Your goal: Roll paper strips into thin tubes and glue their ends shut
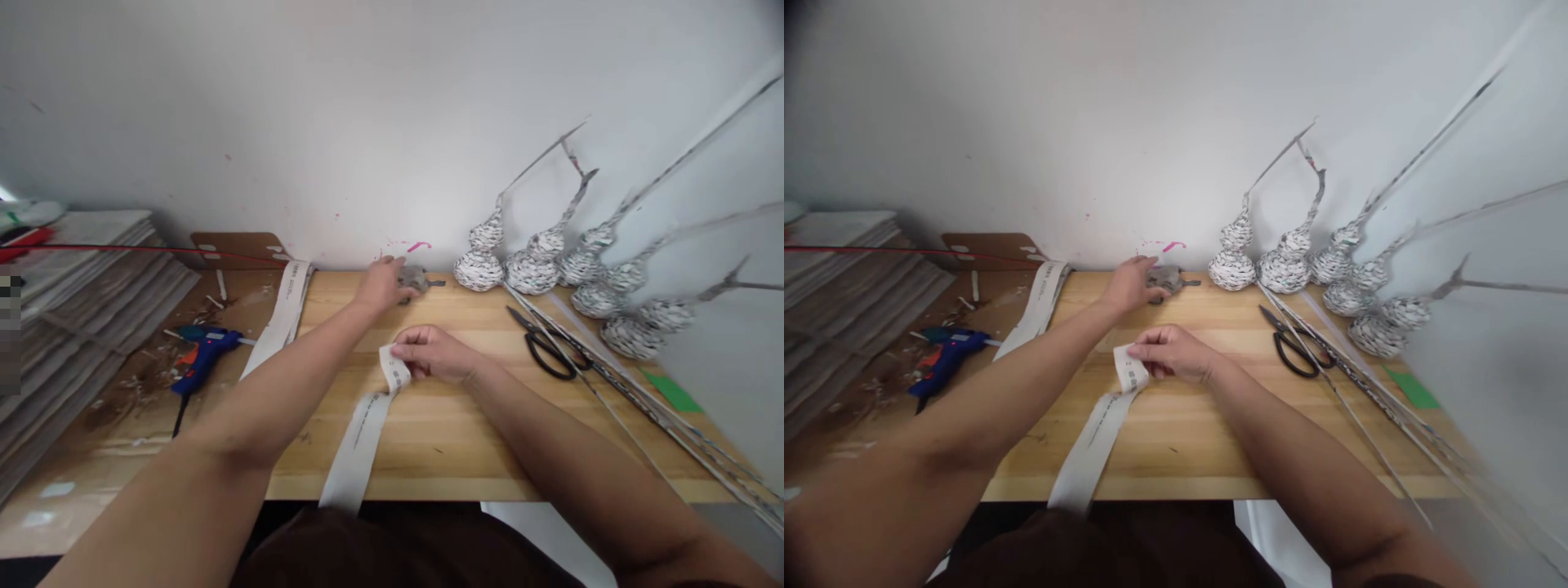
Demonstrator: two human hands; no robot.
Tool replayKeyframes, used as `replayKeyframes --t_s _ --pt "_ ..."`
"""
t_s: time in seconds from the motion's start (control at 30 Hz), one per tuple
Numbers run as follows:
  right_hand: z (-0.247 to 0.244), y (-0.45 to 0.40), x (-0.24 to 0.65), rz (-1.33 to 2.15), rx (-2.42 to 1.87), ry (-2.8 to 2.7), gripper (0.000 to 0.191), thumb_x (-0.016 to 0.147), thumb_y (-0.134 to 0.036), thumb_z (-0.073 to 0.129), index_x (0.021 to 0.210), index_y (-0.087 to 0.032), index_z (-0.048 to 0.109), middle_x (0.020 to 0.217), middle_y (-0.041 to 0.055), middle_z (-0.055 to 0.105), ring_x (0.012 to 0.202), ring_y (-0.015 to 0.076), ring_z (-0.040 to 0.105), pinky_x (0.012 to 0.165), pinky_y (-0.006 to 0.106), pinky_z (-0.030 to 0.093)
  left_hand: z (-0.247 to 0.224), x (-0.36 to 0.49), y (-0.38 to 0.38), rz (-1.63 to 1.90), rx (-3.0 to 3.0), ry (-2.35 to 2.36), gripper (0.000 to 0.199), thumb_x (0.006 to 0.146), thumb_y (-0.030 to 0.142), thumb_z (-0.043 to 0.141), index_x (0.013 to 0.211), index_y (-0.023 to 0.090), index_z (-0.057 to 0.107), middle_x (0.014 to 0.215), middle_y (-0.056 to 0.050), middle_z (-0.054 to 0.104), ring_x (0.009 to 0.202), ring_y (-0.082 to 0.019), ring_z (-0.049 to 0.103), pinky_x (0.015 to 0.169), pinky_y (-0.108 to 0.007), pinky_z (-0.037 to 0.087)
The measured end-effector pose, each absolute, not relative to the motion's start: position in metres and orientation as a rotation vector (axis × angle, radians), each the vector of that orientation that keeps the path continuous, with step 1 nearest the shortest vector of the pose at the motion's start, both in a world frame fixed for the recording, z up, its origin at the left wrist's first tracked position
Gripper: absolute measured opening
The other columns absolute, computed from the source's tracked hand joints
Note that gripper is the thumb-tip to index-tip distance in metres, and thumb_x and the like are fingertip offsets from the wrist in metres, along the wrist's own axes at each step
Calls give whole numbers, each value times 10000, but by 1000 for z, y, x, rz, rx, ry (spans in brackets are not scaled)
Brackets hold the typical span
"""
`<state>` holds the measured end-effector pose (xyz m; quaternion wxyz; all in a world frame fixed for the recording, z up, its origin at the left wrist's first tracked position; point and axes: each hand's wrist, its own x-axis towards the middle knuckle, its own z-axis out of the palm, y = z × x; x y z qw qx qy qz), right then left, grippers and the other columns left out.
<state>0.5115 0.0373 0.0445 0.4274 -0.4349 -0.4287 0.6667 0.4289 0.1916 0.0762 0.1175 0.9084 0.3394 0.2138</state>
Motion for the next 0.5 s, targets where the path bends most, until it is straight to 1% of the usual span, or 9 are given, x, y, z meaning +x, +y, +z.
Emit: replayKeyframes --t_s 0.03,0.07,0.1,0.13,0.2,0.27,0.33,0.37,0.5 --pt "45 39 512 1583 -1094 -1037 314 700 -420 761 752 -132 648 559 -26 606 401 42 467 379 162 326 80 421 188 667 2593 1025 460 763 463 650 1066 117 680 1136 -189 658 1102 -321 585 936 -412 440" --pt "46 40 513 1506 -1101 -1001 314 702 -425 757 751 -132 654 572 -20 610 411 45 472 381 167 331 84 411 183 691 2422 1054 407 812 482 579 945 119 705 1020 -180 696 1027 -312 624 904 -425 460" --pt "47 41 514 1438 -1110 -964 313 702 -427 754 751 -133 659 592 -13 618 430 50 483 388 171 340 88 401 176 671 2191 1063 404 858 474 505 859 124 705 932 -167 711 955 -290 653 852 -414 492" --pt "49 42 516 1378 -1121 -932 309 697 -424 757 749 -135 664 609 -8 624 451 55 494 395 174 346 92 391 168 657 1916 1057 390 885 442 460 856 128 689 913 -155 715 898 -264 672 788 -395 522" --pt "51 44 520 1278 -1143 -898 295 686 -413 764 748 -139 672 619 -7 618 490 61 502 403 173 336 97 371 147 587 1427 957 232 849 267 525 1019 159 641 1092 -122 690 910 -216 678 728 -340 555" --pt "54 44 522 1205 -1153 -897 282 689 -403 763 762 -143 684 612 -11 598 512 64 496 405 173 310 99 358 124 508 1090 863 377 770 106 566 1139 181 573 1236 -112 627 958 -201 671 732 -314 574" --pt "56 43 521 1160 -1146 -899 280 698 -405 754 776 -144 694 608 -12 583 520 67 484 406 180 288 98 353 105 514 907 795 432 723 47 574 1136 174 569 1216 -111 633 967 -197 666 752 -301 585" --pt "56 42 520 1149 -1145 -896 285 700 -411 750 784 -144 698 604 -12 577 516 68 475 404 185 281 96 353 98 519 864 744 412 717 33 563 1106 166 590 1180 -109 648 967 -190 663 775 -294 583" --pt "58 39 512 1132 -1193 -878 316 678 -428 756 799 -142 701 569 -23 565 463 64 427 388 197 262 81 358 85 457 871 654 200 740 67 589 910 126 675 972 -101 699 893 -174 671 826 -300 563"
